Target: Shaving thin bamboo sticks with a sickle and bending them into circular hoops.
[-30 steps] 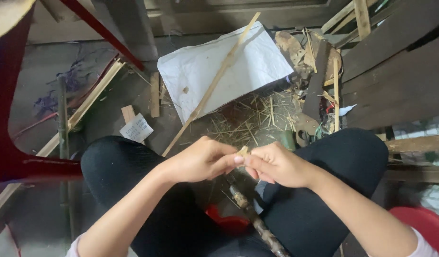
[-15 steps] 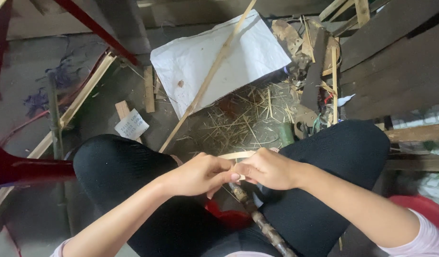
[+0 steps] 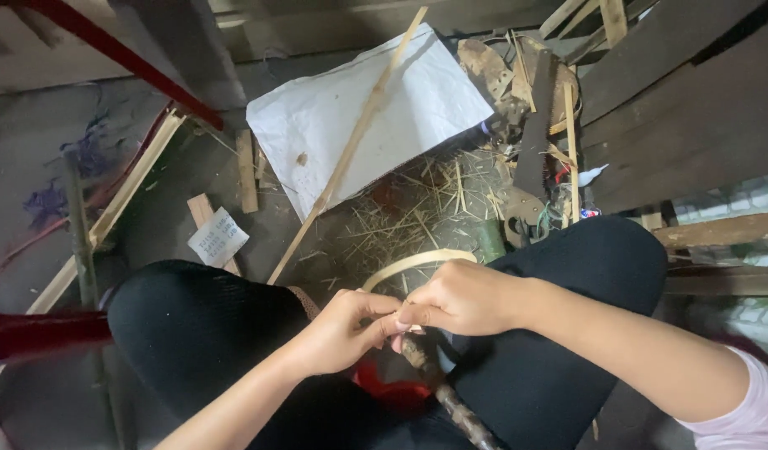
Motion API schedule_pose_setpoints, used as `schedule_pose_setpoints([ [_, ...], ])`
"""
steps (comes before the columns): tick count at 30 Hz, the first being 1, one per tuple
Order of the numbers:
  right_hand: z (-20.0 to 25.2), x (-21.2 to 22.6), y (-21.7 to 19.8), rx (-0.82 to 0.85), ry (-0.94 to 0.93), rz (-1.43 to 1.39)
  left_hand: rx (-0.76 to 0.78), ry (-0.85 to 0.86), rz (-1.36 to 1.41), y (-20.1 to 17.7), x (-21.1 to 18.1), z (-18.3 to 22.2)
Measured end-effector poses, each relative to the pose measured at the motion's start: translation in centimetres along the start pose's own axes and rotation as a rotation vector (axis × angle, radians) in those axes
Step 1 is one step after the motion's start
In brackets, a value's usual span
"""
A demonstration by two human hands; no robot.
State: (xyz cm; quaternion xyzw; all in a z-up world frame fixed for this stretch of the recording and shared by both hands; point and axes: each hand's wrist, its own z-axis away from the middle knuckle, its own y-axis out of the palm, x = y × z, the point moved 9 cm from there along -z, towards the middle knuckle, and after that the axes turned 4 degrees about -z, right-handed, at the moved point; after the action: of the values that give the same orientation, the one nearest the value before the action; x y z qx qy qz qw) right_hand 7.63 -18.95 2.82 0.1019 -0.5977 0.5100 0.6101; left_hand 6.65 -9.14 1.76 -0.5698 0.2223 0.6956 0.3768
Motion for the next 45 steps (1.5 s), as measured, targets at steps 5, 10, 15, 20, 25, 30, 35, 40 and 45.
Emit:
schedule_pose_setpoints([
  [5, 0.7, -4.7, -0.1, -0.11, -0.118, -0.197, -0.111, -0.122, 0.158, -2.0, 2.8, 0.6],
  [10, 4.2, -10.2, -7.1, -0.42, -0.401, -1.399, -0.597, 0.019, 0.819, -8.7, 9.6, 6.3],
  [15, 5.1, -12.5, -12.4, -0.708, -0.291, -1.496, -0.681, 0.702, 1.329, -12.5, 4.0, 10.1],
  [20, 4.1, -22.7, -12.4, -1.061, 0.44, -1.015, -0.858, 0.769, 1.111, -15.6, 2.7, 13.9],
  [25, -3.6, -24.6, -11.3, -0.642, 0.803, 0.041, -1.015, 0.73, 0.761, -17.1, 2.1, 13.7],
  [30, -15.2, -34.2, -1.0, -0.297, 0.742, 0.026, -1.032, 0.697, 0.771, -15.5, 2.1, 10.7],
  [35, -19.2, -41.0, 4.1, -0.57, 0.683, -0.073, -1.01, 0.7, 0.756, -15.6, 2.6, 10.7],
  [40, -15.2, -35.9, -0.1, -0.468, 0.87, -0.106, -1.032, 0.639, 0.744, -15.4, 3.2, 10.4],
  [45, -9.9, -23.3, -12.6, -0.438, 0.639, -0.215, -1.005, 0.559, 0.678, -14.7, 2.9, 9.4],
])
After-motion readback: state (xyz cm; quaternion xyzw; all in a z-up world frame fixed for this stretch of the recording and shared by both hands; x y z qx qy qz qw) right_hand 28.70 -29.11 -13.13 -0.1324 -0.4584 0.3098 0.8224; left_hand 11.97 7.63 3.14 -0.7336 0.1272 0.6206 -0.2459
